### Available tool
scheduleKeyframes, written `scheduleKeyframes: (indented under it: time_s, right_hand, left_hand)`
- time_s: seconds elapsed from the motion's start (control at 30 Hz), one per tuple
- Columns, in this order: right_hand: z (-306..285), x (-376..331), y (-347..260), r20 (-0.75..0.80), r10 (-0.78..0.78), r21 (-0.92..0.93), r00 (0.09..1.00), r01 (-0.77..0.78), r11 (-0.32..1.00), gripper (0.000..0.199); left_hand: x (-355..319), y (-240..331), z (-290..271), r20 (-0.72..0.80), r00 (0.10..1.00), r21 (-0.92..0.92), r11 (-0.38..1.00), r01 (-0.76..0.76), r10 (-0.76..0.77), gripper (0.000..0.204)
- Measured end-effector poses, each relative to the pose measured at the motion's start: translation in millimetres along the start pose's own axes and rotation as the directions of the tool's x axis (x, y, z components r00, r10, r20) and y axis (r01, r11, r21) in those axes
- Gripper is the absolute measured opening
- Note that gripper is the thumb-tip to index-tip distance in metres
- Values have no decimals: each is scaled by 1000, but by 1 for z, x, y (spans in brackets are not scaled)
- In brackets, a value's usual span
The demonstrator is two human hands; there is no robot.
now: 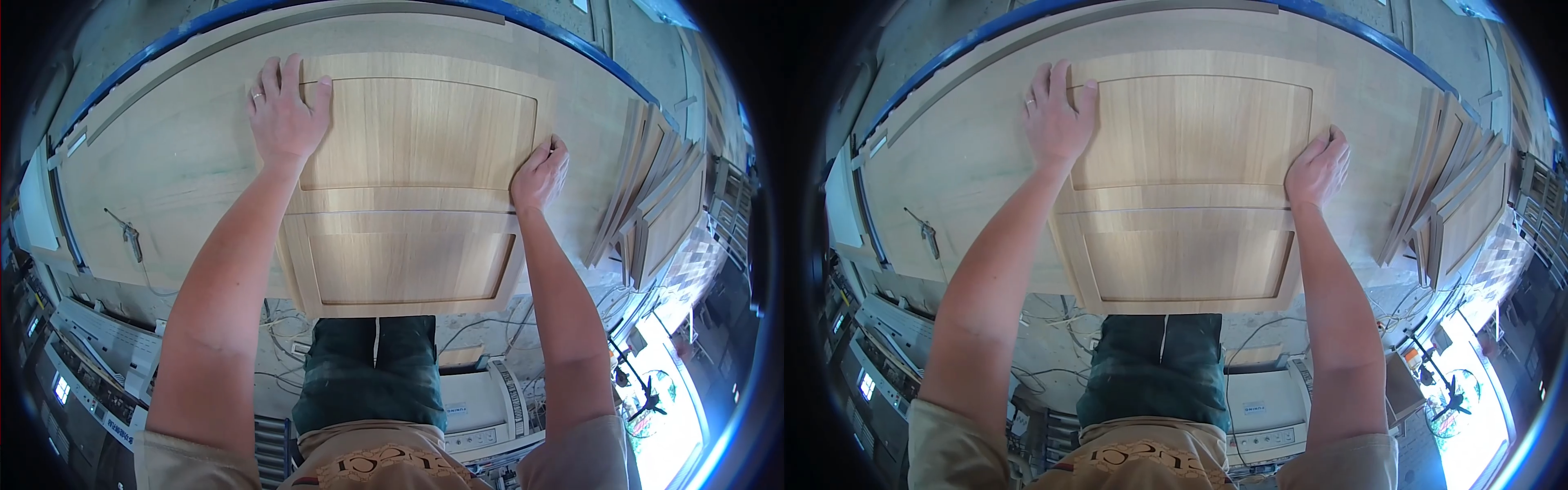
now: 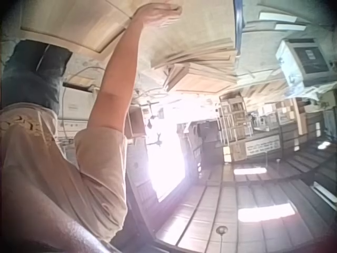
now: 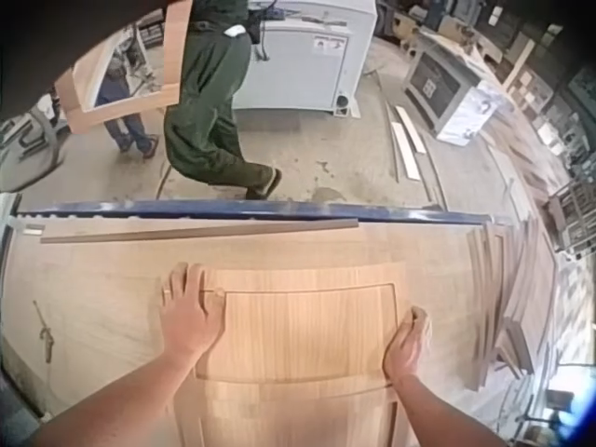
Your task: Inspecting, sorting, and measuring wooden door panels in a factory setting.
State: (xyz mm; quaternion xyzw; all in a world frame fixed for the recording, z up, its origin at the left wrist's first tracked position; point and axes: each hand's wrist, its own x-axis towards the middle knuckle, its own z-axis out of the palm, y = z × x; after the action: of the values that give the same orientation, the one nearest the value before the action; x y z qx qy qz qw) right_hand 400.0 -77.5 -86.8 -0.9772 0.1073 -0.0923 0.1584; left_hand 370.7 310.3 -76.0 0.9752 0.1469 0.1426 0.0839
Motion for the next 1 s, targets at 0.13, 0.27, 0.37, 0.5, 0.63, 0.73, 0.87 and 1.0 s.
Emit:
scheduleKeyframes:
  time_s: [0.13, 0.27, 0.37, 0.5, 0.63, 0.73, 0.87, 1.0]
  right_hand:
    - [1, -1, -2, -14, -13, 10, 1000, 13, 1000, 37]
    - [-1, -2, -4, -5, -13, -4, 1000, 13, 1000, 37]
    - [0, -1, -5, -2, -10, -1, 1000, 10, 1000, 37]
    - [-1, -1, -4, 5, -5, -6, 1000, 5, 1000, 37]
    - [-2, -1, 1, -21, -10, -24, 1000, 10, 1000, 36]
    - [9, 1, 14, -62, -79, -23, 995, 78, 997, 34]
    - [3, -4, -4, -24, -38, 10, 999, 38, 999, 34]
    - [-3, -1, -2, -10, 7, 17, 1000, -7, 1000, 35]
  left_hand:
    - [0, 0, -1, -11, 1000, -12, 1000, 13, -13, 63]
    - [0, -2, 0, 21, 999, -7, 999, 42, -41, 69]
    - [1, -4, -1, 22, 999, -51, 998, 33, -32, 69]
    - [0, -1, -7, 42, 999, -21, 1000, -10, 11, 69]
    - [-2, 3, -5, 45, 998, -44, 998, 41, -39, 68]
    - [-2, 7, -6, 59, 996, -27, 997, 69, -67, 68]
    - [-2, -3, -7, 12, 997, -59, 995, 80, -79, 63]
    - [-4, 1, -1, -27, 998, -93, 994, 52, -55, 59]
